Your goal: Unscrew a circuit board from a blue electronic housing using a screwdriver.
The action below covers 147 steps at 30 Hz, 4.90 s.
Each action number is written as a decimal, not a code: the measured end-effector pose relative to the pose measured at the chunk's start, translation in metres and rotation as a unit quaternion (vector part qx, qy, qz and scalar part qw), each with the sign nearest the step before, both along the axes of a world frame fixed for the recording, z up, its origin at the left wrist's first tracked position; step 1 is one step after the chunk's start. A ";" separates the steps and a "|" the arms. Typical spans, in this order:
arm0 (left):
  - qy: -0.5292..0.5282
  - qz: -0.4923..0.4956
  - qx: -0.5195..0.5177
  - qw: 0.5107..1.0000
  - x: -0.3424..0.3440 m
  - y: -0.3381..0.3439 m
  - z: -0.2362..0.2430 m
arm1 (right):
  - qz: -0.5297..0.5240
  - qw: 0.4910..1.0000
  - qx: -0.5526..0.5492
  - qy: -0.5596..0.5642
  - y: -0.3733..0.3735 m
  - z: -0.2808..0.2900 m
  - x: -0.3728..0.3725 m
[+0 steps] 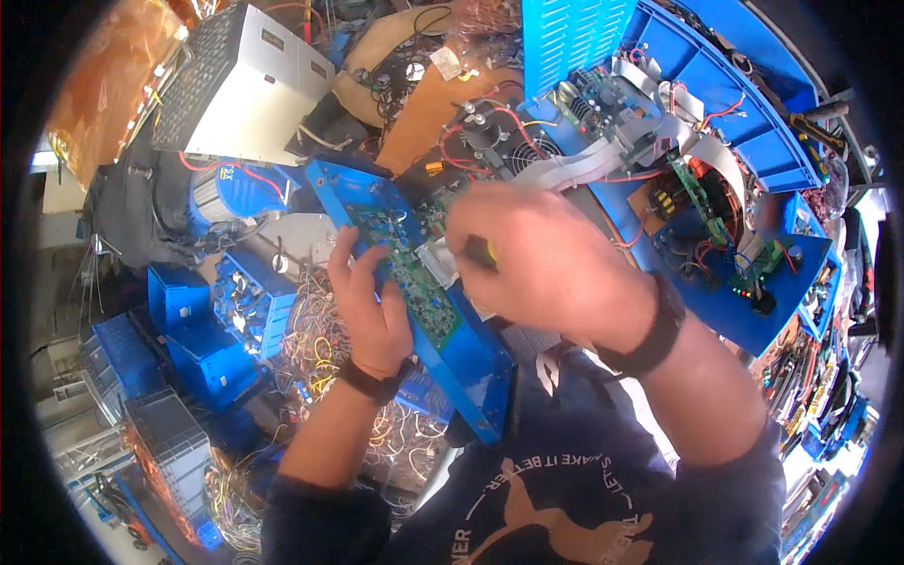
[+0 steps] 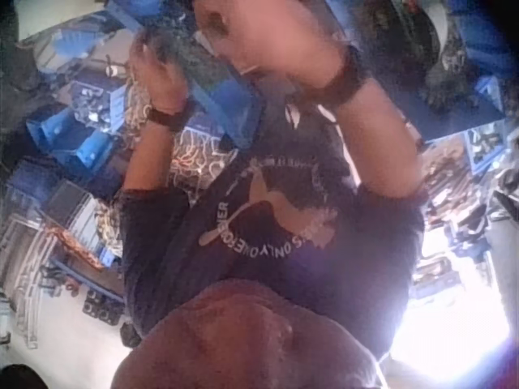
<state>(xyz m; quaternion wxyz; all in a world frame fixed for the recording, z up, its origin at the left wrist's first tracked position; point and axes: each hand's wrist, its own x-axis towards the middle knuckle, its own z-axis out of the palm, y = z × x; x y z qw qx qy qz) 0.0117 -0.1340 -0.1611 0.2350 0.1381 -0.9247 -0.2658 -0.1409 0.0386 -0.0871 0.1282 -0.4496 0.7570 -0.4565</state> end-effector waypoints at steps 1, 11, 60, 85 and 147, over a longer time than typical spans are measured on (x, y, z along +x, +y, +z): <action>0.003 -0.006 0.004 1.000 -0.001 0.001 0.001 | 0.000 1.000 -0.013 0.017 -0.006 -0.001 -0.003; 0.008 -0.005 0.011 1.000 -0.001 -0.001 0.000 | 0.033 0.999 -0.006 0.006 -0.044 -0.026 -0.004; 0.045 -0.013 0.009 0.999 0.000 -0.003 -0.007 | 0.110 0.985 0.132 0.031 -0.048 -0.052 0.002; 0.037 -0.001 0.010 0.999 -0.003 -0.002 -0.007 | 0.023 1.000 -0.005 -0.007 0.001 -0.020 0.045; -0.003 -0.007 -0.027 1.000 -0.003 0.000 -0.003 | -0.050 0.993 -0.009 -0.106 0.038 -0.046 -0.013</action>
